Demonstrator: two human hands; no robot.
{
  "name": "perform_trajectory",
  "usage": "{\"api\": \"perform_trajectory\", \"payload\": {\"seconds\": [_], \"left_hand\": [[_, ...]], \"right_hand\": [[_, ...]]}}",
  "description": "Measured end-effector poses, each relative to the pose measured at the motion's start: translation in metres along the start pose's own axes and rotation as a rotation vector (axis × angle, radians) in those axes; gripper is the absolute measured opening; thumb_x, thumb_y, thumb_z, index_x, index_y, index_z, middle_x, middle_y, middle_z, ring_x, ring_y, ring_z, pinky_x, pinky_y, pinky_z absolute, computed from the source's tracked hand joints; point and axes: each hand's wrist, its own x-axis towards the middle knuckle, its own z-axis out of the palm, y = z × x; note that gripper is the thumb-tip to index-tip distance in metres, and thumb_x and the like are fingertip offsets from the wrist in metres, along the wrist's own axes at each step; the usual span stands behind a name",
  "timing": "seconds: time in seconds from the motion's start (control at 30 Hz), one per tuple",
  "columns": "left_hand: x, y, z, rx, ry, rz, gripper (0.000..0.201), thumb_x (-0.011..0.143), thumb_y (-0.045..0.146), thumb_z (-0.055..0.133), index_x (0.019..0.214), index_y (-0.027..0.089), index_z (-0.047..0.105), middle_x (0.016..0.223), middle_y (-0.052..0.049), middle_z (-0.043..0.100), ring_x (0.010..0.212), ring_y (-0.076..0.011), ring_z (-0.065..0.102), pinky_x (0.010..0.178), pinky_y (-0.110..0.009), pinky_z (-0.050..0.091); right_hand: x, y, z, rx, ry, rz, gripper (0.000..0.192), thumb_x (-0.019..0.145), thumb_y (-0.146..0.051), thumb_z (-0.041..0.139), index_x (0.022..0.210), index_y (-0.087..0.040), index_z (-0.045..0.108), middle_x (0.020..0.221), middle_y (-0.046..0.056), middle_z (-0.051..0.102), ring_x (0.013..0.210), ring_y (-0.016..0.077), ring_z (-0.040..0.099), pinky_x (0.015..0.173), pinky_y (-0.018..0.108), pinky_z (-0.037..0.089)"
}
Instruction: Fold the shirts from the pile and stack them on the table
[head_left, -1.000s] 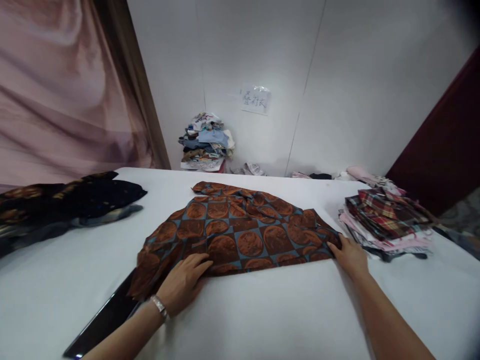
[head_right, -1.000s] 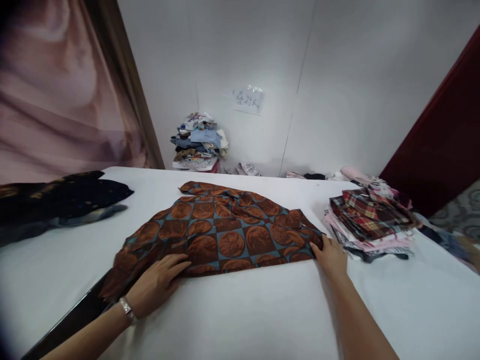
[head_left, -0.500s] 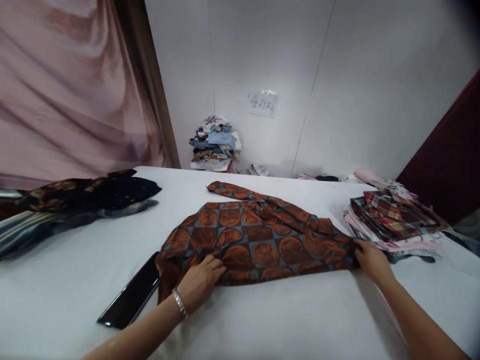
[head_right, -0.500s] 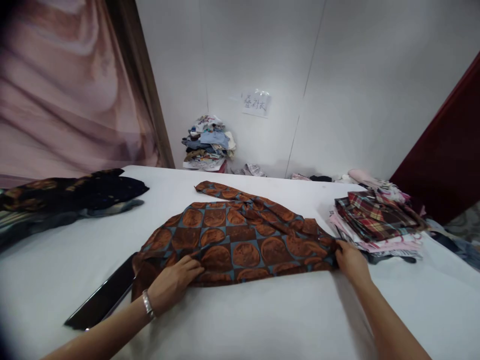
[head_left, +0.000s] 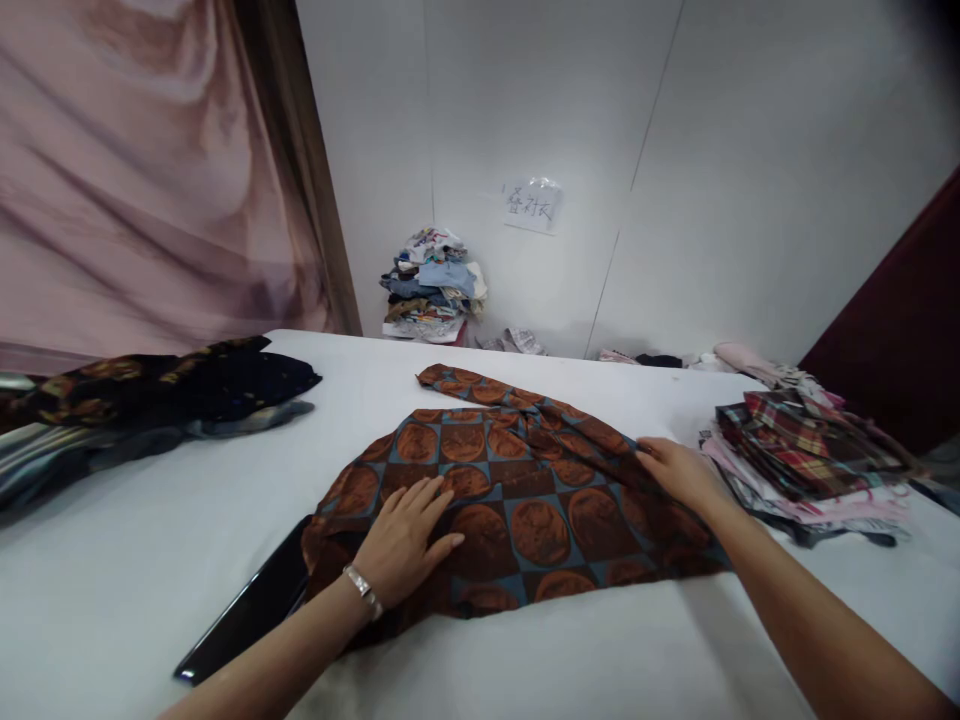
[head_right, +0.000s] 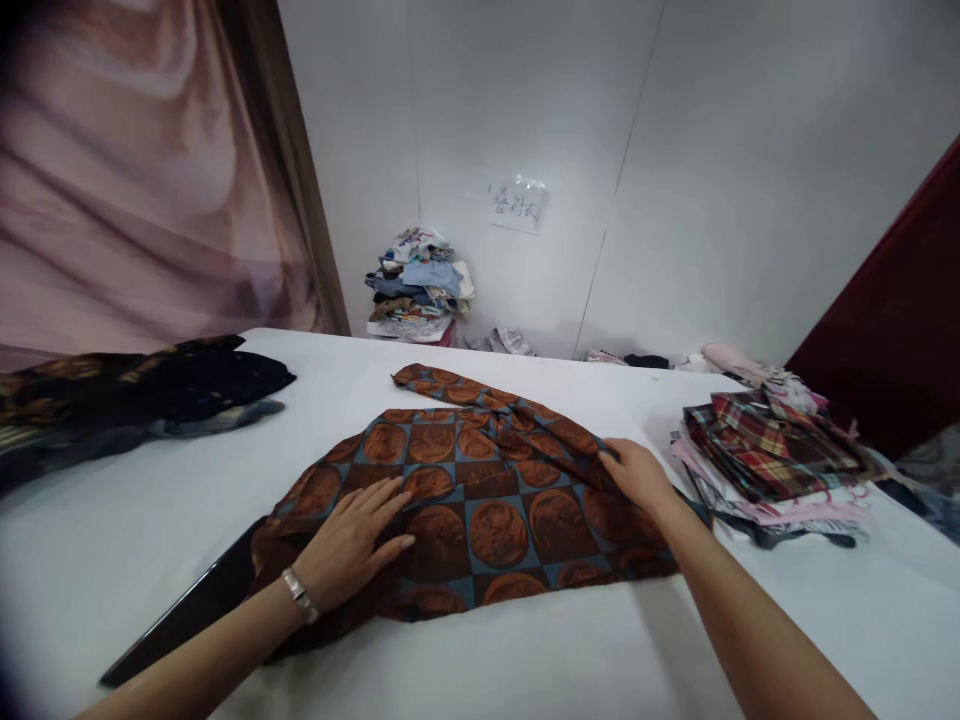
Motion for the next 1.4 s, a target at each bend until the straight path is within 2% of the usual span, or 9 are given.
{"api": "perform_trajectory", "payload": {"seconds": [0.13,0.37,0.5,0.63,0.87,0.97,1.1,1.2,1.4], "left_hand": [[0.013,-0.01,0.026,0.057,-0.065,-0.079,0.058,0.092,0.051,0.048,0.143,0.024,0.051,0.155,-0.009,0.039,0.145,-0.0303,0.033,0.119,-0.053,0.031],[0.007,-0.015,0.052,0.002,-0.043,-0.094,0.063,0.089,0.056,0.046,0.146,0.031,0.046,0.156,-0.005,0.036,0.147,-0.0303,0.028,0.121,-0.053,0.029],[0.008,-0.019,0.056,0.0,-0.049,-0.105,0.064,0.086,0.057,0.048,0.147,0.038,0.044,0.157,-0.002,0.034,0.147,-0.0291,0.026,0.122,-0.052,0.029],[0.008,-0.019,0.058,-0.025,-0.069,-0.118,0.065,0.085,0.057,0.048,0.147,0.038,0.043,0.158,-0.001,0.031,0.147,-0.0286,0.024,0.123,-0.051,0.026],[0.023,-0.025,0.034,-0.079,-0.156,-0.132,0.058,0.087,0.059,0.046,0.138,0.033,0.057,0.153,-0.006,0.044,0.144,-0.0313,0.036,0.117,-0.056,0.034],[0.06,-0.03,0.009,-0.093,-0.102,-0.104,0.054,0.092,0.057,0.041,0.13,0.026,0.063,0.147,-0.011,0.053,0.137,-0.0296,0.047,0.113,-0.052,0.039],[0.141,-0.028,-0.014,-0.1,0.053,-0.02,0.046,0.093,0.047,0.048,0.128,0.02,0.061,0.144,-0.012,0.055,0.133,-0.0271,0.051,0.113,-0.043,0.039],[0.202,-0.025,-0.013,-0.109,0.063,-0.087,0.04,0.094,0.038,0.048,0.131,0.023,0.056,0.142,-0.009,0.056,0.128,-0.0227,0.055,0.108,-0.035,0.044],[0.279,-0.013,0.012,-0.049,-0.038,-0.076,0.066,0.09,0.022,0.049,0.153,0.027,0.028,0.164,-0.013,0.02,0.128,-0.0273,0.055,0.102,-0.036,0.047]], "right_hand": [[0.079,-0.069,0.027,0.11,-0.137,-0.071,0.035,0.092,-0.03,0.047,0.113,-0.02,0.073,0.123,0.009,0.07,0.117,0.0243,0.063,0.101,0.033,0.046],[0.175,-0.143,0.093,0.182,-0.224,0.143,0.041,0.085,-0.036,0.062,0.114,-0.008,0.07,0.127,0.023,0.064,0.123,0.0366,0.057,0.102,0.046,0.043],[0.193,-0.147,0.114,0.297,-0.139,0.233,0.02,0.075,-0.021,0.067,0.092,-0.013,0.075,0.113,0.019,0.071,0.116,0.0332,0.062,0.098,0.04,0.045],[0.205,-0.116,0.105,0.465,0.075,0.374,0.023,0.08,-0.023,0.054,0.092,-0.016,0.072,0.099,0.014,0.073,0.108,0.0293,0.064,0.093,0.036,0.048],[0.191,-0.075,0.074,0.899,0.204,0.416,0.017,0.072,-0.032,0.055,0.082,-0.021,0.063,0.069,0.002,0.068,0.076,0.0221,0.066,0.067,0.031,0.053],[0.173,-0.077,0.058,1.07,0.154,0.31,0.016,0.067,-0.032,0.061,0.08,-0.022,0.061,0.073,0.0,0.069,0.074,0.0188,0.065,0.07,0.03,0.053],[0.141,-0.083,0.036,1.276,-0.077,0.03,0.027,0.064,-0.038,0.07,0.083,-0.023,0.06,0.08,-0.002,0.068,0.076,0.0171,0.063,0.078,0.032,0.051],[0.113,-0.088,0.028,1.151,-0.217,-0.143,0.023,0.068,-0.038,0.068,0.085,-0.023,0.061,0.081,-0.002,0.067,0.077,0.0169,0.061,0.08,0.033,0.048],[0.063,-0.101,0.028,0.784,-0.292,-0.423,0.014,0.082,-0.025,0.052,0.091,-0.022,0.063,0.092,0.002,0.067,0.09,0.0194,0.06,0.087,0.035,0.046]]}}
